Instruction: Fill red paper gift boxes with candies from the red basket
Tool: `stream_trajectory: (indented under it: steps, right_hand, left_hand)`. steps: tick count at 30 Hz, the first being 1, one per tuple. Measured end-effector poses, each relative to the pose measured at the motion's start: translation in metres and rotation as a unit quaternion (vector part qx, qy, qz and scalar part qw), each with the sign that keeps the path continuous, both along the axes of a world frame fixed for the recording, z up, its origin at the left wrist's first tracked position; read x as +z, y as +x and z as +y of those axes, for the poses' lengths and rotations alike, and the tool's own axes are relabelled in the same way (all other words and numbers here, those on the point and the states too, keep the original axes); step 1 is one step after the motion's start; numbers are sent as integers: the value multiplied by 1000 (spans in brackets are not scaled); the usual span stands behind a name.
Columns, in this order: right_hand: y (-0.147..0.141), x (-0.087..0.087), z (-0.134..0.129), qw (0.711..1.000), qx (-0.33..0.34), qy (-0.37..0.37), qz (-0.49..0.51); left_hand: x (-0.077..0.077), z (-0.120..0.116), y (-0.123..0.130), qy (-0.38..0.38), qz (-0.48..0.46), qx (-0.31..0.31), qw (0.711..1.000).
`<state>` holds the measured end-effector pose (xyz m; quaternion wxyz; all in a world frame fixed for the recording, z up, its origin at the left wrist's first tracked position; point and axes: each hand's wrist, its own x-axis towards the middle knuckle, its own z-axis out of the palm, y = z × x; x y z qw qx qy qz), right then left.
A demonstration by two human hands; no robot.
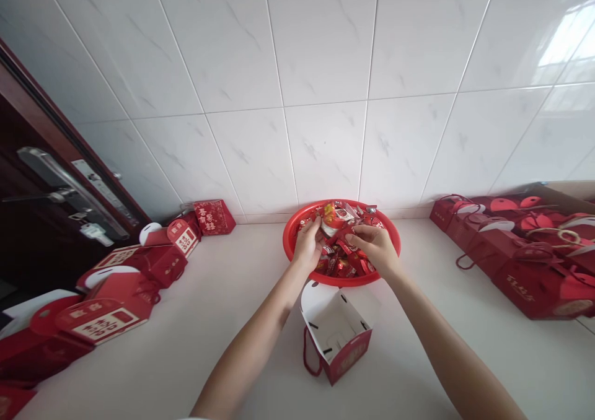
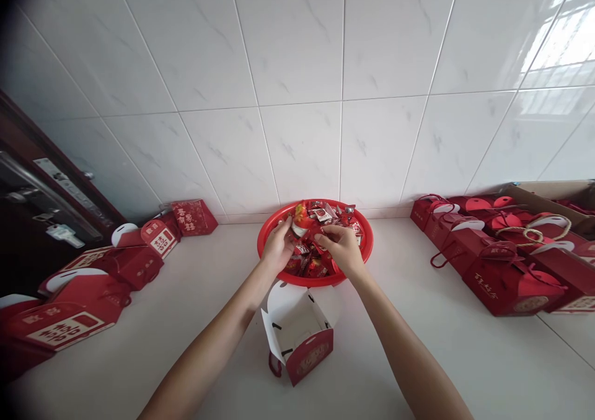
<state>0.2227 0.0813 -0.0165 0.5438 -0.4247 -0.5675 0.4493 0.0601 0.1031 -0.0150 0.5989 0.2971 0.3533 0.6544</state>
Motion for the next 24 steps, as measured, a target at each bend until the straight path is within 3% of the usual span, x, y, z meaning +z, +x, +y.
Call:
stream_trajectory:
  steps: [4, 8, 12, 18, 24]
  right_hand:
    - [2, -1, 1, 998, 12, -33, 61]
    - [4, 4, 0, 991, 34, -49, 121]
    - [3, 3, 0, 992, 42, -67, 100]
    - [-2, -5, 4, 996, 20, -40, 71]
    - [4, -3, 3, 998, 64, -27, 3]
  left_hand:
    - [-4, 0, -3, -10, 47, 33, 998]
    - [-6, -3, -1, 0, 91, 3, 996]
    - [-5, -5, 1, 4, 100, -41, 994]
    - [-3, -5, -1, 6, 68, -9, 998]
    - [-4, -6, 1, 3, 106, -20, 994]
